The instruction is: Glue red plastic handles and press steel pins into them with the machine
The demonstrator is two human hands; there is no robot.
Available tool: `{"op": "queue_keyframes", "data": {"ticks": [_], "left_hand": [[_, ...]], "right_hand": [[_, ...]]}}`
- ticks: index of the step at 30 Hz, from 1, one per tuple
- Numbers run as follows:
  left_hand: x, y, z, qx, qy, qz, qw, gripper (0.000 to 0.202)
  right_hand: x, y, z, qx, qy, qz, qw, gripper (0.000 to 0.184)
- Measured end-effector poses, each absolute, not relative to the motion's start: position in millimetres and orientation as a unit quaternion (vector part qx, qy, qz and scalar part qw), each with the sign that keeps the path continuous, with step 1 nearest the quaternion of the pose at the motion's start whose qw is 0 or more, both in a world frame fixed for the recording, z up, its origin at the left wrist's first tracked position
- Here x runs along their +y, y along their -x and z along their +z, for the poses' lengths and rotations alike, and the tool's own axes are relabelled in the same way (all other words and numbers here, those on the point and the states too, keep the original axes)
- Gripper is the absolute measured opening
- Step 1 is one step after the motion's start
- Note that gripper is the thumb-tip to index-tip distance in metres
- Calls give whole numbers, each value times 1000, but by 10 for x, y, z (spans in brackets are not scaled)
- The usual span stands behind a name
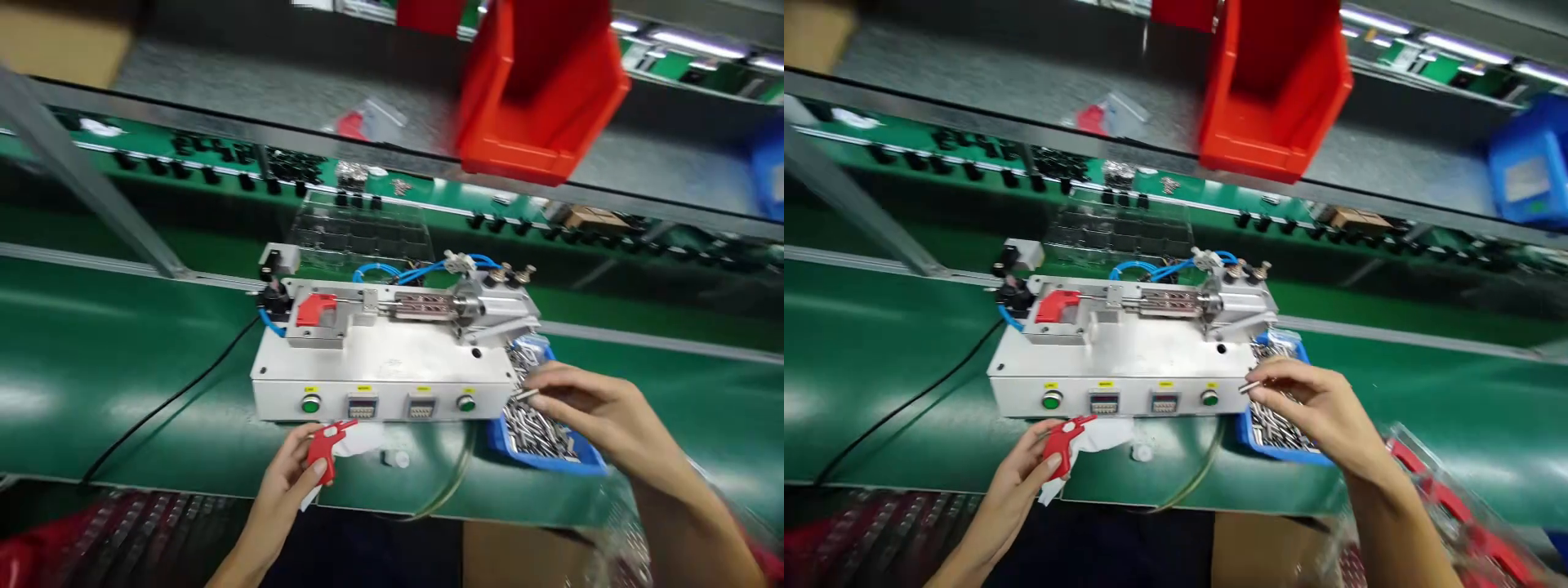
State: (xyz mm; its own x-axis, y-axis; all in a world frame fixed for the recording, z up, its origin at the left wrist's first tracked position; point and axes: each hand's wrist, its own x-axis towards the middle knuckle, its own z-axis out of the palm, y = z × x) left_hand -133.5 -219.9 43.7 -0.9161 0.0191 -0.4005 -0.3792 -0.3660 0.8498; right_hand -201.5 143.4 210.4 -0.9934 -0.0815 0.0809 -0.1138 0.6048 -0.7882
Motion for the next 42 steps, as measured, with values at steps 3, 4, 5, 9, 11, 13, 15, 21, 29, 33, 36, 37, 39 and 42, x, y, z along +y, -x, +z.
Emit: {"op": "queue_keyframes", "data": {"ticks": [3, 4, 5, 9, 11, 13, 15, 21, 29, 33, 36, 37, 39, 42], "left_hand": [[-2254, 1422, 424, 533, 131, 828, 114, 64], [-2283, 1431, 418, 535, 120, 828, 116, 64], [-2312, 1430, 412, 538, 112, 827, 118, 63], [-2395, 1344, 402, 545, 134, 822, 96, 57], [-2427, 1282, 400, 541, 168, 822, 65, 54], [-2474, 1228, 386, 534, 200, 820, 42, 51], [-2545, 1192, 352, 526, 228, 819, 31, 50], [-2777, 1228, 241, 515, 257, 816, 55, 50], [-2674, 1406, 276, 561, 182, 807, 17, 45], [-2721, 1486, 311, 650, 79, 756, 17, 26], [-2811, 1675, 464, 718, 28, 695, -23, 23], [-2834, 1766, 540, 733, 13, 678, -50, 22], [-2856, 1967, 715, 750, -25, 652, -112, 20], [-2830, 2260, 978, 763, -91, 601, -219, 17]], "right_hand": [[991, 2320, 2267, -886, -156, 436, -14, 33], [827, 2459, 2276, -887, -182, 425, -11, 31], [659, 2610, 2265, -888, -208, 409, 0, 29], [-1, 3221, 2078, -902, -289, 311, 79, 19], [-264, 3450, 1950, -918, -292, 247, 103, 24], [-436, 3593, 1828, -934, -289, 185, 103, 25], [-502, 3657, 1722, -937, -296, 151, 103, 20], [-392, 3620, 1559, -912, -331, 146, 192, 24], [-704, 3612, 1750, -922, -350, 72, 151, 25], [-923, 3727, 1794, -933, -352, 40, 67, 20], [-978, 3771, 1790, -931, -355, 47, 69, 15], [-973, 3769, 1791, -931, -352, 51, 74, 13], [-922, 3740, 1813, -934, -339, 60, 90, 11], [-729, 3650, 1921, -934, -305, 108, 153, 16]]}}
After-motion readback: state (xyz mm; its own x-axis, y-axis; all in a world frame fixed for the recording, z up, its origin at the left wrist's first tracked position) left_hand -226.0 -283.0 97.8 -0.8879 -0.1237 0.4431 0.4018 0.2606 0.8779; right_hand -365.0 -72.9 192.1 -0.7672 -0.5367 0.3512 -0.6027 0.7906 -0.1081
